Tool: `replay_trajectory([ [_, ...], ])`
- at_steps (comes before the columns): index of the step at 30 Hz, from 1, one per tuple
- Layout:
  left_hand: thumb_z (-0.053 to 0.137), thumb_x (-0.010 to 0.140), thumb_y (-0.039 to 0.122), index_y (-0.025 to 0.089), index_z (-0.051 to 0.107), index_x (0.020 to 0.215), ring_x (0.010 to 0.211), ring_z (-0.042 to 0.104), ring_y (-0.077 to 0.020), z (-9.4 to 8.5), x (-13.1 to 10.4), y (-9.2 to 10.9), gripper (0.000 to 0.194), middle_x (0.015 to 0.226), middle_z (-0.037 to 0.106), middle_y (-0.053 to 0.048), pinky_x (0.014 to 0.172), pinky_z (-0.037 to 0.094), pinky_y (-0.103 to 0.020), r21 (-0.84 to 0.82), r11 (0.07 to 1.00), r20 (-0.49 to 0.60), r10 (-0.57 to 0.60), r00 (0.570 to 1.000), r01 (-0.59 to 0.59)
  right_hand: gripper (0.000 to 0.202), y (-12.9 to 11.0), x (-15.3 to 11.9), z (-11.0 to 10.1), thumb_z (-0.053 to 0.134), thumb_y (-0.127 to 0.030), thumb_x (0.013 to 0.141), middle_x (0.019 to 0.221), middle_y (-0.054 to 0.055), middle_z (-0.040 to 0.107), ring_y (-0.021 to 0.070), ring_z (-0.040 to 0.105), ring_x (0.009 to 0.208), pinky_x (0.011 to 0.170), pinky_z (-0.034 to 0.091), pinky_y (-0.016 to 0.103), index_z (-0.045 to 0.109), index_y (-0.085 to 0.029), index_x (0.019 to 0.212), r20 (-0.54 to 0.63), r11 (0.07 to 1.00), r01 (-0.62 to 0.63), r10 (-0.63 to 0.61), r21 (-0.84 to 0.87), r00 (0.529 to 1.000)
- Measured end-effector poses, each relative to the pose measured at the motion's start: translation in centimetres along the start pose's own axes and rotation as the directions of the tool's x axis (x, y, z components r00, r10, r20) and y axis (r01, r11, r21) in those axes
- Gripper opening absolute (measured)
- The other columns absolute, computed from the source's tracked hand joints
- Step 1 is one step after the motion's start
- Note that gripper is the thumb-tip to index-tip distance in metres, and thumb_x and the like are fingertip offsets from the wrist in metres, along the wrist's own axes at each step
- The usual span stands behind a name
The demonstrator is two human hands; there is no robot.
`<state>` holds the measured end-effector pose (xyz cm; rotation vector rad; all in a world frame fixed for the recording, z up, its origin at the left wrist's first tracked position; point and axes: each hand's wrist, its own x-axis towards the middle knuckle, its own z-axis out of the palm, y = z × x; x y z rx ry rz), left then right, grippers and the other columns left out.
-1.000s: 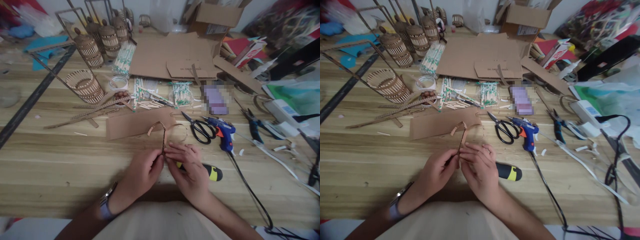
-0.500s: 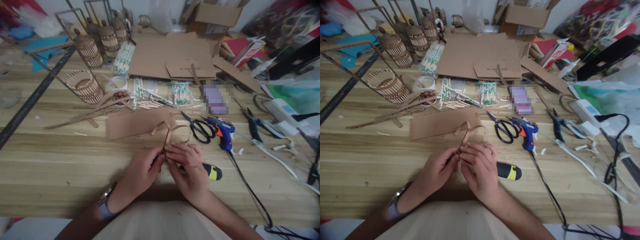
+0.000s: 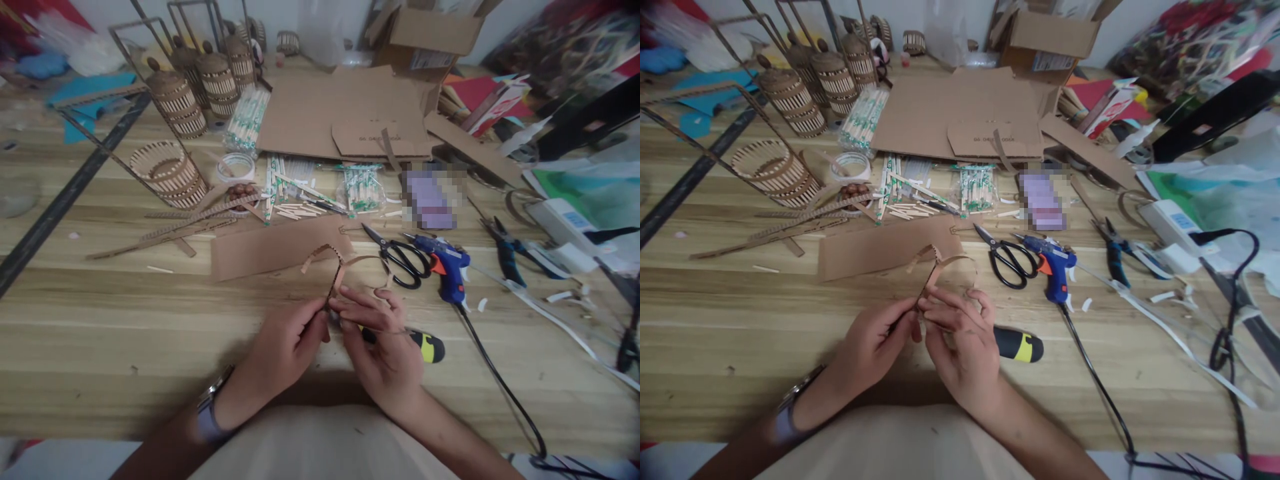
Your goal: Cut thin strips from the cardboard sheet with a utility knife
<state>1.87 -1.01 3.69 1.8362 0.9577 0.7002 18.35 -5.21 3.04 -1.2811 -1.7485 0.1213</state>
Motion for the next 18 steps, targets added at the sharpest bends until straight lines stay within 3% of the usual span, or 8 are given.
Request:
replay_trajectory([
  [6,0.043,0.103,0.03,0.02,0.064,0.094,0.064,0.063,-0.0142,0.06,0.03,-0.16,0.024,0.07,0.068,0.002,0.062,0.044,-0.024,-0.032,0.998,0.043,-0.051,0.998,0.052,0.021,-0.09,-0.11,0.15,0.06,-0.01,0.092,0.097,0.0,0.08,0.0212,0.074,0.103,0.103,0.038,0.041,0.058,-0.027,0.104,-0.002,0.999,0.015,-0.015,-0.029,1.0],
  [10,0.042,0.104,0.027,0.02,0.062,0.09,0.069,0.065,-0.0138,0.16,-0.07,-0.31,0.025,0.077,0.07,0.001,0.065,0.044,-0.023,-0.021,1.0,0.026,-0.014,1.0,0.015,0.018,-0.02,-0.08,0.26,0.064,-0.013,0.092,0.103,0.001,0.08,0.0212,0.073,0.104,0.101,0.039,0.041,0.059,-0.027,0.101,-0.006,0.998,0.021,-0.022,-0.059,1.0],
  [18,0.041,0.104,0.023,0.019,0.056,0.076,0.059,0.058,-0.0108,0.07,-0.21,-0.05,0.031,0.064,0.062,0.004,0.061,0.039,-0.022,0.019,1.0,0.019,0.015,1.0,-0.015,0.021,-0.02,-0.06,0.07,0.058,-0.008,0.093,0.098,0.0,0.081,0.0194,0.076,0.098,0.101,0.038,0.041,0.055,-0.027,0.103,-0.006,0.999,0.019,-0.019,-0.035,1.0],
])
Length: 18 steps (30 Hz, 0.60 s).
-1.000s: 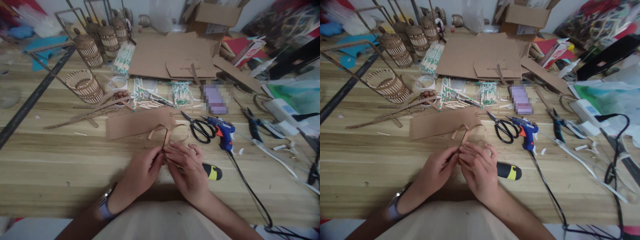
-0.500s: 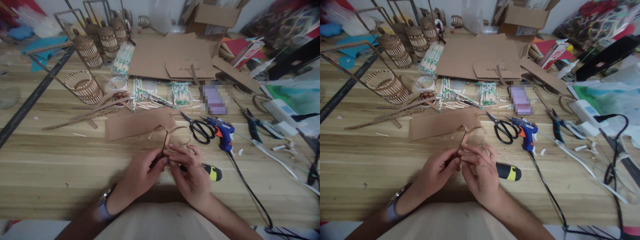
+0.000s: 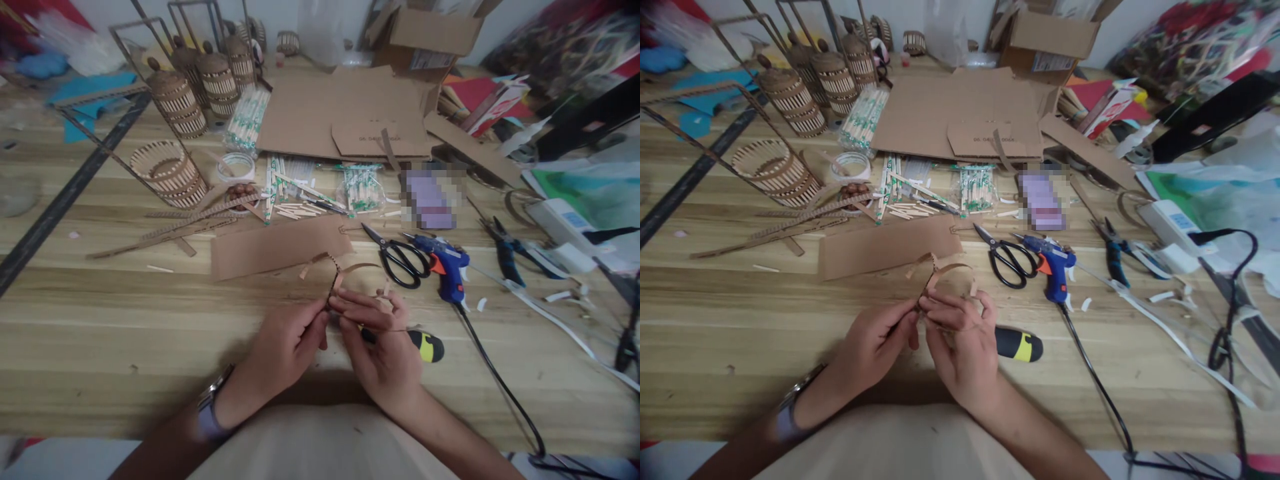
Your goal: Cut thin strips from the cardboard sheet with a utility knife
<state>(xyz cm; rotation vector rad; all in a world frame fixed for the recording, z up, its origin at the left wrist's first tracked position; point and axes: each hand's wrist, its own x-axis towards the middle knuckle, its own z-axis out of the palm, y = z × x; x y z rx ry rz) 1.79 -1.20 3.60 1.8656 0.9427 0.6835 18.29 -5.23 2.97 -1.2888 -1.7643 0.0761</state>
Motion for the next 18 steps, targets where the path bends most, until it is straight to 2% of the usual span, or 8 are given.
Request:
replay_trajectory([
  [3,0.042,0.103,0.025,0.019,0.057,0.075,0.059,0.058,-0.011,-0.06,0.15,0.07,0.032,0.063,0.063,0.004,0.061,0.04,-0.022,-0.021,0.999,0.017,-0.027,0.999,0.028,0.022,0.01,-0.12,0.0,0.058,-0.008,0.093,0.096,-0.001,0.08,0.0203,0.076,0.098,0.1,0.039,0.042,0.053,-0.028,0.102,-0.018,1.0,-0.018,0.018,0.01,1.0],
  [8,0.046,0.102,0.032,0.02,0.065,0.094,0.068,0.065,-0.0136,-0.06,0.26,0.0,0.023,0.075,0.071,0.002,0.063,0.045,-0.023,-0.104,0.989,0.047,-0.103,0.994,0.108,0.019,-0.07,-0.16,0.16,0.059,-0.011,0.094,0.097,-0.001,0.08,0.0199,0.075,0.099,0.102,0.038,0.042,0.054,-0.028,0.101,-0.006,1.0,0.008,-0.008,-0.005,1.0],
  [12,0.043,0.103,0.031,0.02,0.063,0.09,0.066,0.065,-0.0135,0.04,0.21,-0.25,0.027,0.073,0.071,0.002,0.063,0.045,-0.023,-0.082,0.991,0.025,-0.103,0.994,0.104,0.017,0.03,-0.08,0.24,0.063,-0.015,0.093,0.104,0.0,0.08,0.0211,0.074,0.103,0.1,0.038,0.043,0.056,-0.029,0.101,0.002,0.998,0.015,-0.015,-0.055,1.0],
  [18,0.041,0.104,0.029,0.02,0.059,0.084,0.061,0.062,-0.0125,0.0,0.1,-0.19,0.029,0.068,0.067,0.003,0.061,0.043,-0.023,-0.047,0.996,0.029,-0.071,0.997,0.072,0.022,0.11,0.01,0.07,0.061,-0.009,0.092,0.102,-0.001,0.081,0.0196,0.075,0.098,0.103,0.038,0.041,0.056,-0.028,0.1,0.007,0.999,0.034,-0.034,-0.029,0.999],
])
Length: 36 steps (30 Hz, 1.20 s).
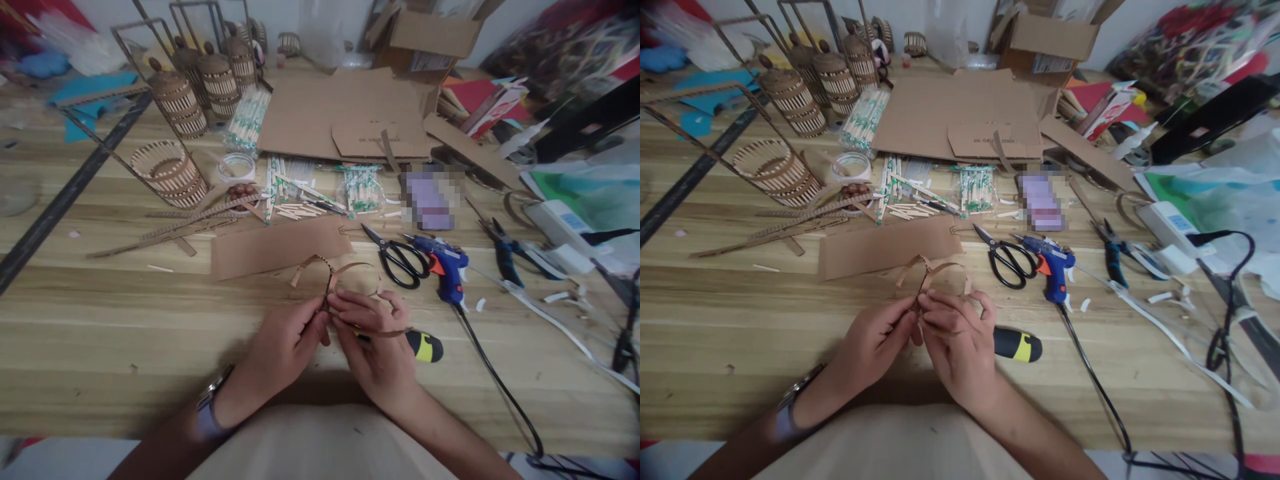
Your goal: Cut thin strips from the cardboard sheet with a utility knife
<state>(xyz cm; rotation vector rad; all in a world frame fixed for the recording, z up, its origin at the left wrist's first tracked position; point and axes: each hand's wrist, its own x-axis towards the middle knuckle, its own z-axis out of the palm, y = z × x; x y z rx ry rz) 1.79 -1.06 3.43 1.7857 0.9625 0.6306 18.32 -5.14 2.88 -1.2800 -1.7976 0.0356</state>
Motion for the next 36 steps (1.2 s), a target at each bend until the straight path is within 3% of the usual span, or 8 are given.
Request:
replay_trajectory([
  [6,0.042,0.103,0.028,0.02,0.061,0.083,0.059,0.062,-0.0122,-0.14,0.02,0.12,0.029,0.065,0.067,0.003,0.061,0.043,-0.023,0.014,1.0,0.001,0.001,1.0,-0.001,0.025,-0.01,-0.31,0.03,0.059,-0.007,0.091,0.099,0.0,0.081,0.0203,0.075,0.098,0.1,0.039,0.042,0.054,-0.028,0.104,-0.02,0.997,-0.061,0.062,0.044,0.998],
  [11,0.047,0.101,0.034,0.02,0.067,0.097,0.066,0.066,-0.0142,-0.16,0.12,0.08,0.024,0.074,0.073,0.002,0.062,0.046,-0.023,-0.061,0.996,0.017,-0.061,0.998,0.062,0.023,-0.06,-0.3,0.2,0.06,-0.01,0.091,0.099,-0.002,0.08,0.0196,0.075,0.098,0.1,0.039,0.041,0.054,-0.028,0.103,-0.012,0.999,-0.038,0.038,0.031,0.999],
  [16,0.043,0.101,0.033,0.021,0.066,0.09,0.062,0.064,-0.0139,-0.07,0.07,-0.05,0.028,0.071,0.072,0.001,0.059,0.044,-0.023,-0.04,0.998,-0.025,-0.059,0.998,0.058,0.015,-0.08,-0.05,0.24,0.062,-0.018,0.095,0.102,0.001,0.08,0.0216,0.074,0.096,0.096,0.039,0.041,0.057,-0.029,0.105,0.015,0.998,-0.012,0.013,-0.055,1.0],
  [25,0.044,0.104,0.03,0.02,0.064,0.089,0.061,0.064,-0.0114,0.07,-0.24,-0.16,0.027,0.07,0.071,0.003,0.061,0.044,-0.021,-0.025,1.0,-0.005,-0.007,1.0,0.007,0.02,-0.01,0.03,-0.1,0.059,-0.01,0.094,0.099,0.001,0.08,0.0192,0.075,0.09,0.093,0.043,0.04,0.057,-0.027,0.105,-0.017,1.0,-0.029,0.029,0.005,0.999],
  [32,0.046,0.102,0.03,0.02,0.067,0.093,0.063,0.064,-0.012,-0.07,0.07,0.05,0.024,0.071,0.072,0.003,0.06,0.044,-0.021,-0.055,0.998,0.008,-0.032,0.999,0.033,0.017,-0.01,-0.06,0.05,0.058,-0.011,0.095,0.096,0.002,0.08,0.0197,0.075,0.09,0.09,0.043,0.041,0.056,-0.027,0.1,-0.036,0.998,-0.057,0.058,0.017,0.998],
  [36,0.047,0.101,0.031,0.02,0.068,0.094,0.064,0.064,-0.0124,-0.01,0.1,-0.07,0.024,0.073,0.071,0.002,0.06,0.043,-0.021,-0.033,0.999,-0.015,-0.042,0.999,0.042,0.015,-0.02,-0.02,0.05,0.059,-0.012,0.094,0.097,0.002,0.08,0.0195,0.074,0.092,0.092,0.042,0.04,0.056,-0.026,0.098,-0.016,1.0,-0.013,0.013,-0.012,1.0],
])
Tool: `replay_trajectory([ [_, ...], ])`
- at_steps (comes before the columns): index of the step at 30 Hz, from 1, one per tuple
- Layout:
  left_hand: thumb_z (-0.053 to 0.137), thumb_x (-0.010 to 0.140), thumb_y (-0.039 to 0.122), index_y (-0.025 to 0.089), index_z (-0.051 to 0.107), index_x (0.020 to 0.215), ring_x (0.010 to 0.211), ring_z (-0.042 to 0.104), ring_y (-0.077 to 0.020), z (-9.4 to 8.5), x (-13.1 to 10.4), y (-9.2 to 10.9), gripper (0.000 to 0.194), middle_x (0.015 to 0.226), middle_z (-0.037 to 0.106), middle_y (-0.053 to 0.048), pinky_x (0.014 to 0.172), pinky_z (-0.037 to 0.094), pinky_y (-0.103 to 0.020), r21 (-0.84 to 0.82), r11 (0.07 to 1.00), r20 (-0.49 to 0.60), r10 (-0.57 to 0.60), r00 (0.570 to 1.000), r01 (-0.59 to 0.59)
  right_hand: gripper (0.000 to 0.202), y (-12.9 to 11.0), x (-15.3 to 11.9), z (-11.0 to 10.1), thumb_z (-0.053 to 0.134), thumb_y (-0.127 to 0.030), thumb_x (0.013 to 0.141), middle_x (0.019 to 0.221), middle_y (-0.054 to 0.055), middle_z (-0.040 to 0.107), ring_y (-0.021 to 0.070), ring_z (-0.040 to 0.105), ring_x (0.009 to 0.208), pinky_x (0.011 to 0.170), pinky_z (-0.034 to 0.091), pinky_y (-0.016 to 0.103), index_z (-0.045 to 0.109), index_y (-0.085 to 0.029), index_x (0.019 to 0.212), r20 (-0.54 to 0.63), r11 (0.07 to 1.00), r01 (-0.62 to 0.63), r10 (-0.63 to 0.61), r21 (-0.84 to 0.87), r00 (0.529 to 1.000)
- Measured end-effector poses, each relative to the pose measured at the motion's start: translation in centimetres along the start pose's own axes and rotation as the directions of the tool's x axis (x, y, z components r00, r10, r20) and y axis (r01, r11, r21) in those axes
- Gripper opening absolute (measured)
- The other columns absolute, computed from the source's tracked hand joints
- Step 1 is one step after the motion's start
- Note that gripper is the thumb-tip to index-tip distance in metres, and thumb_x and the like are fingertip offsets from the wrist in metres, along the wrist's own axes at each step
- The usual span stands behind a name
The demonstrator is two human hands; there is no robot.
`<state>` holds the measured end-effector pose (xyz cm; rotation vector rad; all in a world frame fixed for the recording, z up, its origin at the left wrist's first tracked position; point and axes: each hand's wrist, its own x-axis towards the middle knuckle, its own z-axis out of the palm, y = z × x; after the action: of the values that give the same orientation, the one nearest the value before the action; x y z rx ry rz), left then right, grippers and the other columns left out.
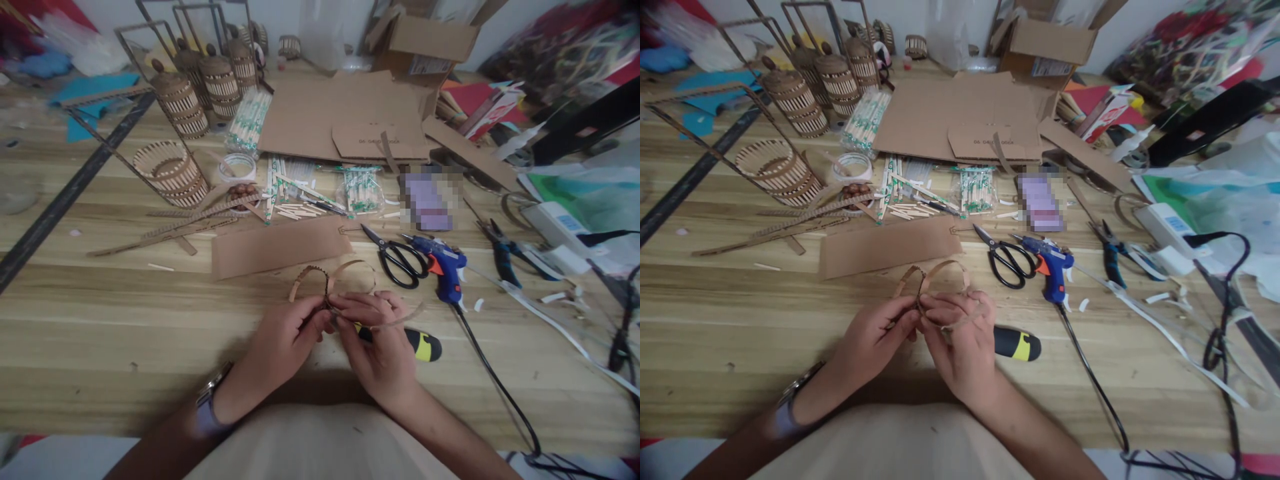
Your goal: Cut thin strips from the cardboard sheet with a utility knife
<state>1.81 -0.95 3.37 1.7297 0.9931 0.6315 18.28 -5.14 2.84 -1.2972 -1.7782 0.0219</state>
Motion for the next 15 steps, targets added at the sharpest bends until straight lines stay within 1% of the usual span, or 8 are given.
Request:
replay_trajectory([
  [4,0.045,0.1,0.031,0.019,0.068,0.096,0.061,0.062,-0.0127,0.09,0.01,-0.05,0.025,0.069,0.069,0.003,0.059,0.042,-0.022,0.02,0.999,-0.034,-0.028,0.999,0.028,0.015,0.1,-0.16,-0.02,0.059,-0.013,0.095,0.103,0.002,0.08,0.0194,0.074,0.099,0.099,0.038,0.041,0.056,-0.026,0.1,0.032,0.998,0.064,-0.063,-0.03,0.998],
  [8,0.043,0.101,0.029,0.019,0.066,0.091,0.057,0.059,-0.0125,0.17,-0.07,0.04,0.027,0.064,0.064,0.003,0.057,0.04,-0.023,0.037,0.999,-0.067,-0.023,0.997,0.026,0.019,0.1,-0.31,0.07,0.057,-0.01,0.094,0.11,0.004,0.08,0.0198,0.072,0.107,0.104,0.036,0.042,0.058,-0.026,0.104,0.056,0.994,0.101,-0.099,-0.03,0.993],
  [12,0.044,0.1,0.024,0.019,0.065,0.091,0.068,0.064,-0.0133,0.2,-0.2,-0.03,0.024,0.076,0.071,0.0,0.063,0.043,-0.023,0.071,0.997,-0.104,0.043,0.994,-0.035,0.023,-0.16,-0.09,0.06,0.056,-0.005,0.092,0.108,0.002,0.08,0.0193,0.074,0.105,0.101,0.037,0.04,0.057,-0.026,0.101,0.05,0.996,0.09,-0.088,-0.027,0.995],
  [13,0.044,0.099,0.023,0.019,0.064,0.089,0.069,0.064,-0.0129,0.19,-0.2,-0.06,0.023,0.077,0.071,0.001,0.064,0.044,-0.022,0.068,0.996,-0.1,0.057,0.993,-0.05,0.024,-0.21,-0.02,0.04,0.055,-0.005,0.091,0.107,0.001,0.08,0.0192,0.074,0.104,0.1,0.038,0.04,0.056,-0.026,0.1,0.047,0.996,0.08,-0.078,-0.026,0.996],
  [15,0.043,0.099,0.021,0.019,0.061,0.083,0.066,0.063,-0.0114,0.13,-0.17,-0.09,0.025,0.072,0.07,0.002,0.063,0.042,-0.021,0.059,0.996,-0.076,0.074,0.994,-0.07,0.024,-0.24,0.06,0.01,0.054,-0.005,0.092,0.103,0.0,0.081,0.0194,0.075,0.101,0.099,0.038,0.041,0.054,-0.027,0.101,0.037,0.999,0.046,-0.045,-0.01,0.998],
])
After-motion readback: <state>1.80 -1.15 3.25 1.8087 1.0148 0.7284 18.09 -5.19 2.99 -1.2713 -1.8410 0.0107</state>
